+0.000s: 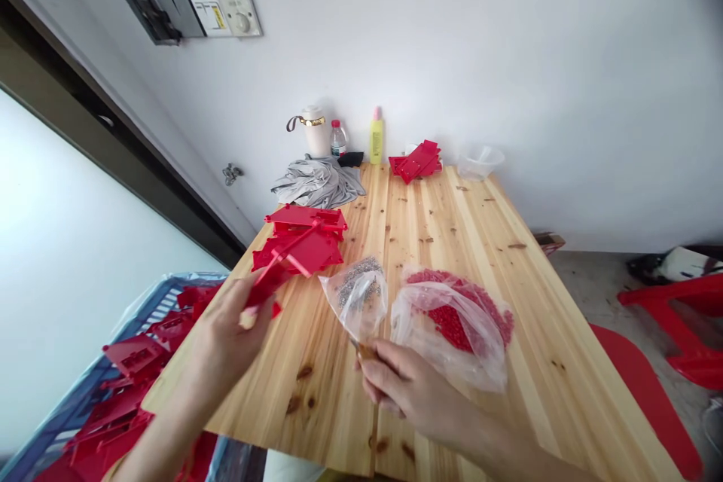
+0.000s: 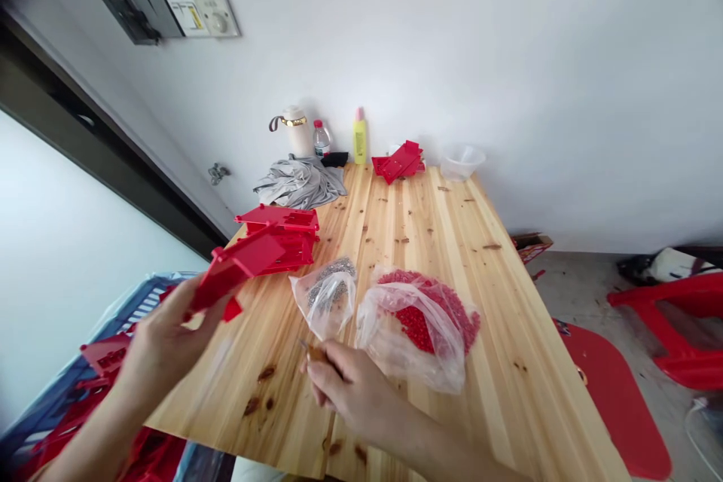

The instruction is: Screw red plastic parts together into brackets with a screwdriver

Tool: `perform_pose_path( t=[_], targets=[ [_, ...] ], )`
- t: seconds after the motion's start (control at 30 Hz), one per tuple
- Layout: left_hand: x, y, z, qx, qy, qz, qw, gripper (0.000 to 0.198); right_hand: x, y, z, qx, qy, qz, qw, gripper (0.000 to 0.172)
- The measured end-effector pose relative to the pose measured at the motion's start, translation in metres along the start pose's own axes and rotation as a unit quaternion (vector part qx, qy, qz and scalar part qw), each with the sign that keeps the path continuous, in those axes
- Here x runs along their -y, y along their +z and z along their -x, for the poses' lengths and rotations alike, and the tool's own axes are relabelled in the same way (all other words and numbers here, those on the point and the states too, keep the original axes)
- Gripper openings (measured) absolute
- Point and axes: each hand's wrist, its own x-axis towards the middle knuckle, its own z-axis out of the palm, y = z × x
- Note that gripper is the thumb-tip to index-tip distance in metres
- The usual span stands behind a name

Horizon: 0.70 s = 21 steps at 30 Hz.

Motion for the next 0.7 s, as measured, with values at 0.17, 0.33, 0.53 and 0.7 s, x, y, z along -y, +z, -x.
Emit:
perform_pose_path(
  t=[0.17, 0.33, 0.53, 0.7],
  targets=[
    [0.079, -0.018, 0.015, 0.150, 0.054, -0.131, 0.979, 0.033, -0.016, -0.014, 0.026, -0.076, -0.032, 0.201, 0.976, 0.028],
    [0.095, 0.018, 0.009, 0.149, 0.106, -0.220, 0.958, 0.035, -0.015, -0.025, 0.042, -0.119, -0.051, 0.243, 0.961, 0.026],
    [0.019, 0.038, 0.010, 0.037, 0.109, -0.158, 0.981, 0.034, -0.034, -0.044, 0.076, -0.225, -0.040, 0.179, 0.957, 0.024],
    [-0.091, 0.103, 0.022, 0.206, 0.155, 0.162, 0.952, 0.018, -0.059, -0.066, 0.089, -0.358, -0.023, -0.015, 0.933, 0.035]
  ],
)
